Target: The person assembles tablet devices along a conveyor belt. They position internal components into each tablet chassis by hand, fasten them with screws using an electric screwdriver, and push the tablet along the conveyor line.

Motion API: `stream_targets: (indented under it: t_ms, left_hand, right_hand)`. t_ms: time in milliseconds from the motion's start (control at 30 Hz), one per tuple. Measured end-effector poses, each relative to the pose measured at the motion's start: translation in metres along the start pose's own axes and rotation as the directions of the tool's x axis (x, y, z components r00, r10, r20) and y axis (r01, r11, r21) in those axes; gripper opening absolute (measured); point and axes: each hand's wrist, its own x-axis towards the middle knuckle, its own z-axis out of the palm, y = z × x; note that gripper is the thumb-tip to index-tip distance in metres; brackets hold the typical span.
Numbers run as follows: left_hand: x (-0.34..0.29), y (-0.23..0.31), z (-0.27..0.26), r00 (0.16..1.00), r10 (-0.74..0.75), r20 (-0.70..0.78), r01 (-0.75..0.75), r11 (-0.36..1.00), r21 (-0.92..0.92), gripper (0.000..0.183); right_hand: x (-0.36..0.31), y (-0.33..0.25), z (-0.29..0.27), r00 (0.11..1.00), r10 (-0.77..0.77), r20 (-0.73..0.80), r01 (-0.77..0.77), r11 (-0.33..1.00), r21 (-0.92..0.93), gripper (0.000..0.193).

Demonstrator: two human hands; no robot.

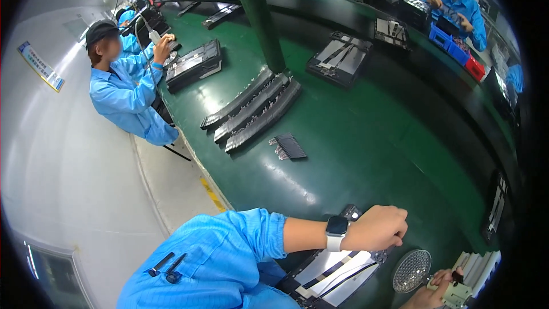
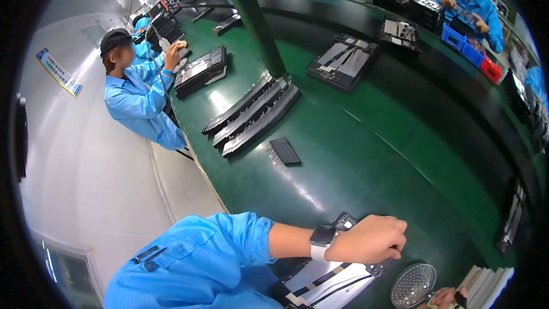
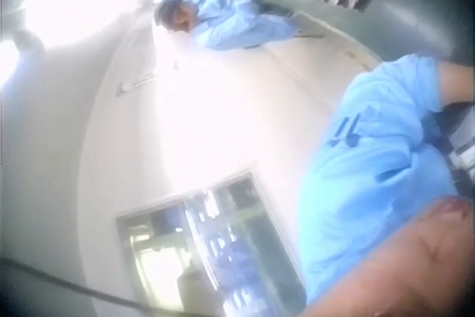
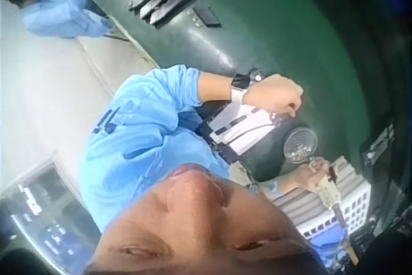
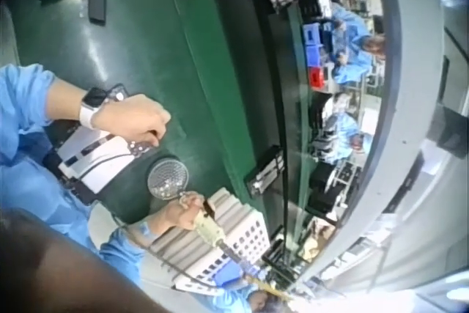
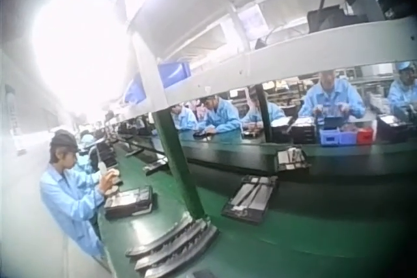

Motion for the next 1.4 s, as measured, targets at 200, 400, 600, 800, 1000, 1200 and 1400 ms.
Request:
stream_targets:
  t_ms: [200,400,600,800,1000,1200,1400]
  left_hand:
    - [0.000,-0.002,0.000,0.999,0.032,0.014,-0.032,0.999,0.021,0.016]
    - [0.004,-0.003,0.002,0.999,0.035,0.012,-0.034,0.997,-0.069,0.016]
    - [0.009,-0.004,0.001,0.998,0.058,0.035,-0.055,0.996,-0.077,0.017]
    - [0.014,-0.008,0.000,0.997,0.064,0.039,-0.061,0.995,-0.078,0.018]
    - [0.013,-0.009,0.005,0.997,0.078,0.018,-0.076,0.994,-0.081,0.016]
    - [0.016,-0.004,0.011,0.998,0.030,0.052,-0.023,0.991,-0.129,0.014]
    - [0.018,-0.019,-0.004,0.998,0.059,-0.036,-0.060,0.998,-0.037,0.010]
  right_hand:
    - [-0.002,-0.005,0.014,0.992,-0.129,-0.009,0.119,0.938,-0.327,0.014]
    - [-0.002,-0.012,0.013,0.992,0.057,-0.113,-0.072,0.988,-0.135,0.012]
    - [-0.003,-0.013,0.000,0.999,-0.025,-0.044,0.002,0.890,-0.456,0.014]
    - [-0.004,-0.013,0.005,0.978,0.158,-0.136,-0.171,0.981,-0.089,0.034]
    - [-0.001,-0.017,0.002,0.995,0.076,-0.059,-0.092,0.933,-0.348,0.012]
    - [0.004,-0.021,0.010,0.981,0.013,-0.196,-0.061,0.968,-0.245,0.013]
    - [0.008,-0.017,0.044,0.977,0.206,0.053,-0.212,0.969,0.128,0.041]
